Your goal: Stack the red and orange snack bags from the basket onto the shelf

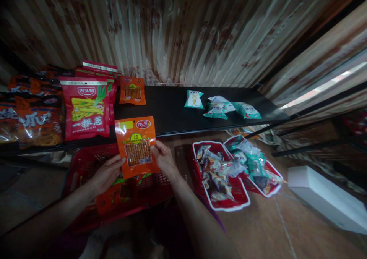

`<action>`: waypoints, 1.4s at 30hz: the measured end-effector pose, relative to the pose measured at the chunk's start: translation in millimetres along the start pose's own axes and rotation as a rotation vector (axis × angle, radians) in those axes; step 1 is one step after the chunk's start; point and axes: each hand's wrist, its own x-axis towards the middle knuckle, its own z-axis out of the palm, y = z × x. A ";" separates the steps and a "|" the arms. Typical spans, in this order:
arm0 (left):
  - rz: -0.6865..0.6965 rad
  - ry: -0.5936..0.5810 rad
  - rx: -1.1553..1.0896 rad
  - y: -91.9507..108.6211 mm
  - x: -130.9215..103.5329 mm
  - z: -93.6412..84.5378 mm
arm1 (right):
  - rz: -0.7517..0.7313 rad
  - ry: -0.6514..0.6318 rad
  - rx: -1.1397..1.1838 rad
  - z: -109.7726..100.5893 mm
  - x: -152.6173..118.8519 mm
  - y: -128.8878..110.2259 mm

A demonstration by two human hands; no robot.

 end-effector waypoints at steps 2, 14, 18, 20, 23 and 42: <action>-0.002 0.020 -0.004 0.0 -0.1 -1.2 | 0.007 -0.009 -0.015 0.9 -0.5 -0.8; 0.011 0.024 -0.045 5.9 -3.5 1.9 | -0.022 0.018 -0.054 4.2 2.0 -3.1; 0.008 0.021 -0.053 9.3 -6.3 3.9 | -0.074 0.039 -0.110 6.2 3.4 -3.6; 0.006 0.033 -0.062 9.7 -6.5 2.9 | -0.102 0.044 -0.133 8.8 3.3 -6.2; 0.016 0.037 -0.089 9.3 -5.5 -0.2 | -0.127 0.053 -0.132 12.9 2.9 -10.9; 0.053 0.003 -0.064 8.4 -7.4 2.1 | -0.097 0.066 -0.097 13.5 4.6 -11.0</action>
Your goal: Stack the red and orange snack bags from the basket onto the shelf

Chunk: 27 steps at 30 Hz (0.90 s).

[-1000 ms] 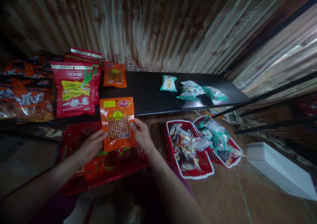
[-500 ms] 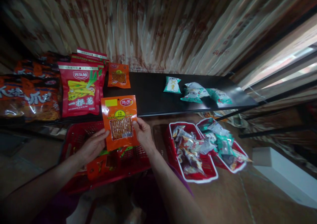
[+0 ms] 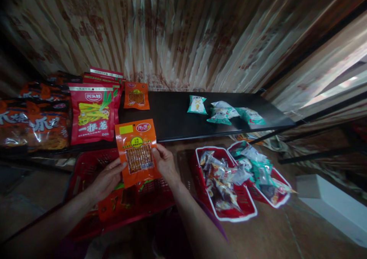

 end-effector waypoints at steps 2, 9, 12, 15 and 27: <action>0.008 -0.006 0.013 0.0 -0.6 -0.1 | 0.004 -0.006 0.014 0.1 -0.2 -0.2; 0.001 -0.039 0.004 -4.4 0.4 -3.1 | -0.009 -0.023 -0.029 0.3 -1.5 -1.7; 0.000 -0.019 0.004 -5.4 0.0 -4.8 | -0.012 -0.051 -0.041 0.9 -1.8 -1.9; 0.002 0.007 0.006 -5.4 -1.5 -5.4 | -0.033 -0.056 -0.063 1.9 -2.1 -3.2; 0.110 0.030 0.091 -3.1 -0.8 5.5 | -0.320 0.127 -0.628 -1.3 -9.0 4.4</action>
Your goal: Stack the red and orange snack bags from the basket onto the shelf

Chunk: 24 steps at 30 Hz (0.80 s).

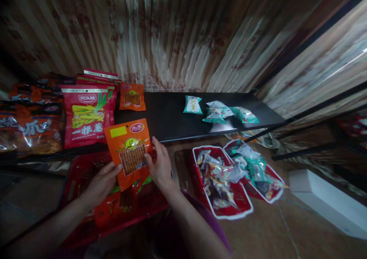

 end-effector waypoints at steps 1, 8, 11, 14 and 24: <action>0.027 0.000 0.050 -0.4 -1.1 0.1 | -0.056 0.001 -0.081 -1.5 -1.4 -1.9; 0.163 0.015 0.451 11.9 -22.2 8.9 | -0.184 -0.200 -0.111 -8.1 -13.2 -24.0; 0.239 -0.079 0.610 13.0 -32.1 10.9 | -0.071 -0.437 0.157 -10.1 -17.4 -33.1; 0.309 -0.242 0.759 5.7 -38.3 10.7 | 0.081 -0.582 0.402 -12.2 -19.3 -39.6; 0.607 0.086 1.042 -0.8 -26.7 0.7 | 0.732 -0.119 0.939 -14.7 -3.9 -28.9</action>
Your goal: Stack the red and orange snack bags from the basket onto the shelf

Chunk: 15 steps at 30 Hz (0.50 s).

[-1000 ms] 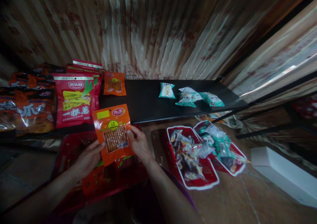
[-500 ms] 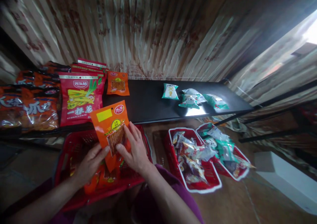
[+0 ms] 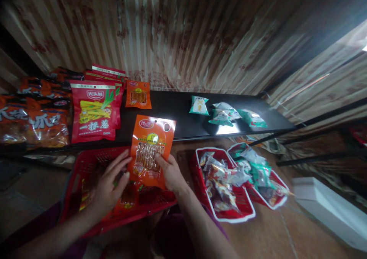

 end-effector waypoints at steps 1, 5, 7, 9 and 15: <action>-0.072 0.042 -0.012 -0.9 2.3 -1.6 | 0.001 -0.013 -0.005 -1.1 2.3 -1.1; -0.299 -0.038 -0.216 1.5 8.9 -4.5 | 0.000 -0.125 -0.063 -3.0 9.7 0.1; -0.348 -0.111 -0.348 5.9 10.2 -4.4 | 0.013 -0.178 -0.111 -2.2 12.4 3.4; -0.387 -0.120 -0.385 10.4 10.6 -4.7 | 0.025 -0.199 -0.141 -0.9 14.0 6.8; -0.440 -0.049 -0.362 14.3 11.8 -10.1 | 0.022 -0.216 -0.169 -0.5 15.8 12.5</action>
